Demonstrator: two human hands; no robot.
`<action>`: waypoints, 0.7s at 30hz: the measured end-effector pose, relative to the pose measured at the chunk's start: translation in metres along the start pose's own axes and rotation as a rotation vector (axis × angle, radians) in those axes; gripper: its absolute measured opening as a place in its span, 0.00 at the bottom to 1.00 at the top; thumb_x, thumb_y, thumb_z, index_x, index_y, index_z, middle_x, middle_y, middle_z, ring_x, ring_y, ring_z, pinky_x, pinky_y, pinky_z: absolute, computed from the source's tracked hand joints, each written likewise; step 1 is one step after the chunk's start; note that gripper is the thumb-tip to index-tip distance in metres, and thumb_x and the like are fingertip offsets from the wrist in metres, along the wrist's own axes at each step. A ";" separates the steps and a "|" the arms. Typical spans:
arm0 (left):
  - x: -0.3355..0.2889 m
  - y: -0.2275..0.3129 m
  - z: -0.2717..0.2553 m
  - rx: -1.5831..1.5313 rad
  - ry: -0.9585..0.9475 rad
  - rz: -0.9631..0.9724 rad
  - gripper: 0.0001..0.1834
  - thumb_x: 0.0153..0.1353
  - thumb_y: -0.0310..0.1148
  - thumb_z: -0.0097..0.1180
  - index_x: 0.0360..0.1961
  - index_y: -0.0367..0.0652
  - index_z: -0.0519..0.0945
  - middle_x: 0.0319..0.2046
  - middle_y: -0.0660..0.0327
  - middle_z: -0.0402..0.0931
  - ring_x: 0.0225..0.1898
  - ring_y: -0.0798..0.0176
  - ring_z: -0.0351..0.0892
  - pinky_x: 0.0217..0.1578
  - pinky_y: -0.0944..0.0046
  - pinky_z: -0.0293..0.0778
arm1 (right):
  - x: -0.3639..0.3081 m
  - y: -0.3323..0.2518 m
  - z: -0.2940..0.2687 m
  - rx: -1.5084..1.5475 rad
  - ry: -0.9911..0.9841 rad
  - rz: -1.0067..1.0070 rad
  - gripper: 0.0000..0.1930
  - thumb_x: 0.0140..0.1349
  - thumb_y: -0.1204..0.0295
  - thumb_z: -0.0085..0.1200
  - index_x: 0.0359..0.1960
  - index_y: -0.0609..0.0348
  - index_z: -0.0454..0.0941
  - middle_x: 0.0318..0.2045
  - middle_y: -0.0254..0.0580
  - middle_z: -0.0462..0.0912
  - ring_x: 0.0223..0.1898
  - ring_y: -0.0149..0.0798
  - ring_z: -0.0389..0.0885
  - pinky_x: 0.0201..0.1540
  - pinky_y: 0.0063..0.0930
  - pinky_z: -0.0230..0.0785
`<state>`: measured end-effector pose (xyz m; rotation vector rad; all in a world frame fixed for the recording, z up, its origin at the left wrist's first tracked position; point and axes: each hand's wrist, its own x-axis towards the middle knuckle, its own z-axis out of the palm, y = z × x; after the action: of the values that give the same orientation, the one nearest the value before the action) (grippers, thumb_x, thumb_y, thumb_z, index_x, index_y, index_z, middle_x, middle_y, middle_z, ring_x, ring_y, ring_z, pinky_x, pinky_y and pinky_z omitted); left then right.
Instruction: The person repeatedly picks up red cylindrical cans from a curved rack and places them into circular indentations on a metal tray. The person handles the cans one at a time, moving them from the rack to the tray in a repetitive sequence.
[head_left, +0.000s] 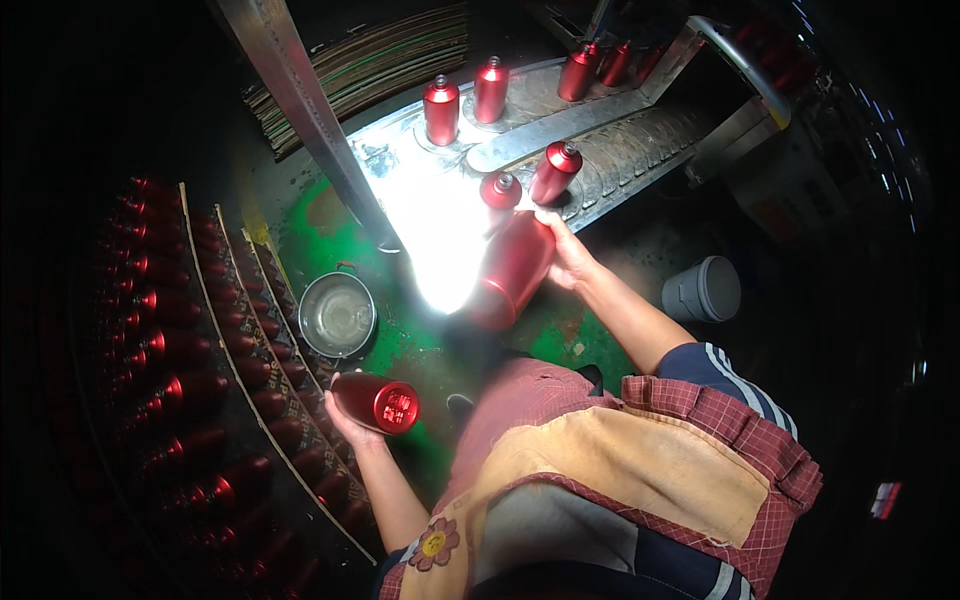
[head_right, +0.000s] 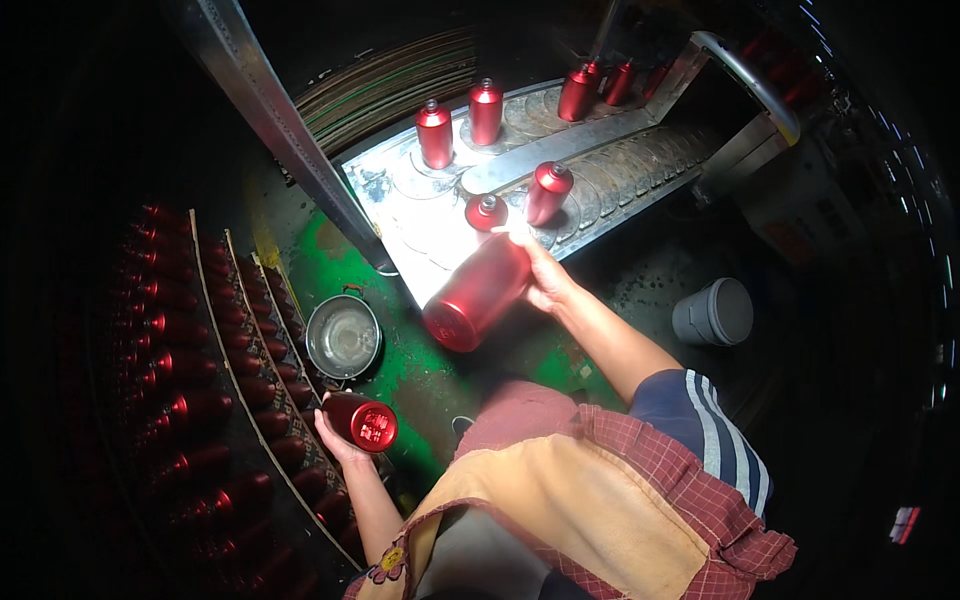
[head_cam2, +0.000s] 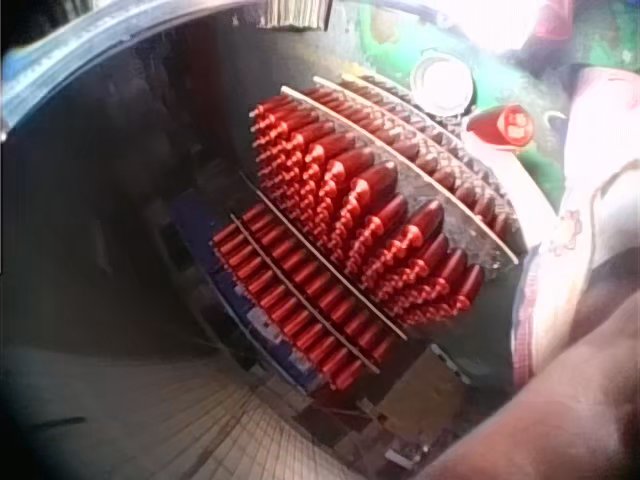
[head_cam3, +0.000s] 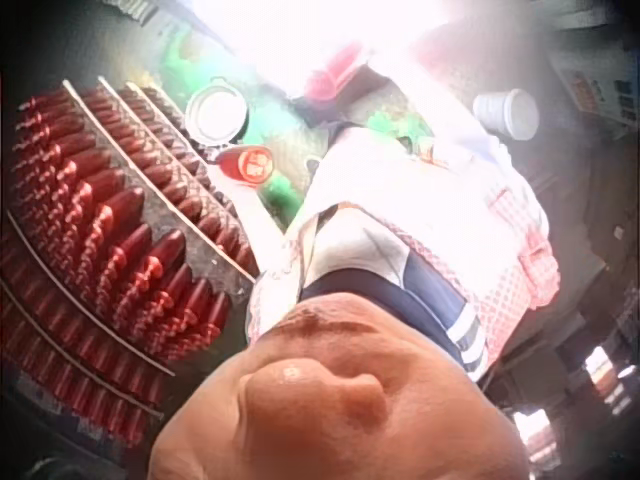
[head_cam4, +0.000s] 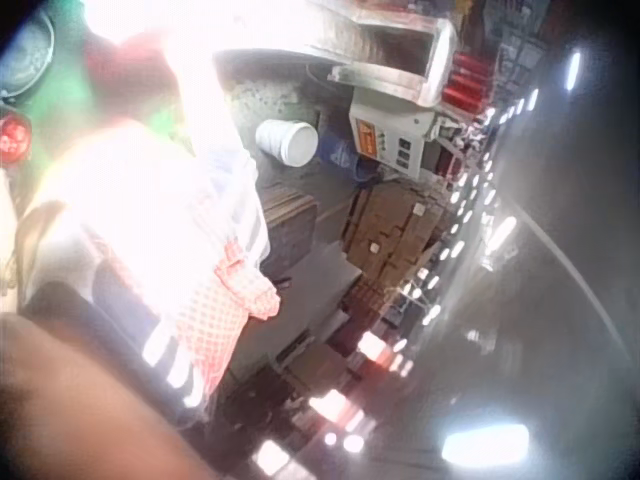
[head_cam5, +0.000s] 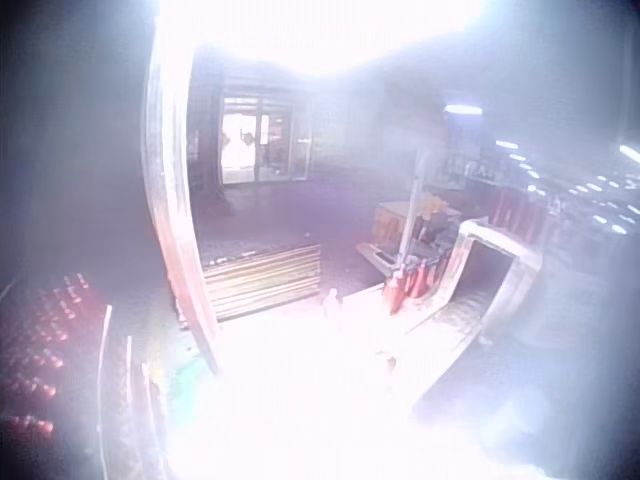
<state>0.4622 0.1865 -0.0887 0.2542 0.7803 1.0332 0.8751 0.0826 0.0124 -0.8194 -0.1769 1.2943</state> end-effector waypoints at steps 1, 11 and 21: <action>-0.003 -0.018 0.024 0.068 -0.003 0.002 0.23 0.67 0.50 0.45 0.53 0.45 0.74 0.47 0.52 0.78 0.48 0.51 0.78 0.50 0.50 0.76 | -0.019 -0.024 -0.027 -0.121 0.143 -0.145 0.20 0.66 0.60 0.50 0.56 0.58 0.72 0.48 0.38 0.78 0.50 0.36 0.77 0.56 0.33 0.70; 0.028 -0.315 0.465 0.993 -0.823 0.351 0.19 0.55 0.26 0.64 0.50 0.40 0.81 0.55 0.54 0.74 0.59 0.58 0.70 0.61 0.59 0.63 | -0.008 -0.345 -0.262 -1.410 0.873 -1.110 0.19 0.50 0.71 0.66 0.46 0.50 0.83 0.47 0.45 0.77 0.55 0.45 0.71 0.59 0.33 0.64; 0.161 -0.620 0.655 1.691 -0.930 0.758 0.21 0.51 0.32 0.66 0.49 0.60 0.83 0.61 0.54 0.66 0.60 0.42 0.64 0.60 0.52 0.66 | 0.182 -0.460 -0.421 -1.517 0.923 -0.650 0.21 0.49 0.63 0.66 0.48 0.29 0.82 0.60 0.49 0.66 0.61 0.59 0.62 0.63 0.42 0.61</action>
<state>1.3730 0.1106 -0.0293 2.4163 0.4737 0.5098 1.5194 0.0426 -0.0582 -2.2859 -0.6316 -0.1443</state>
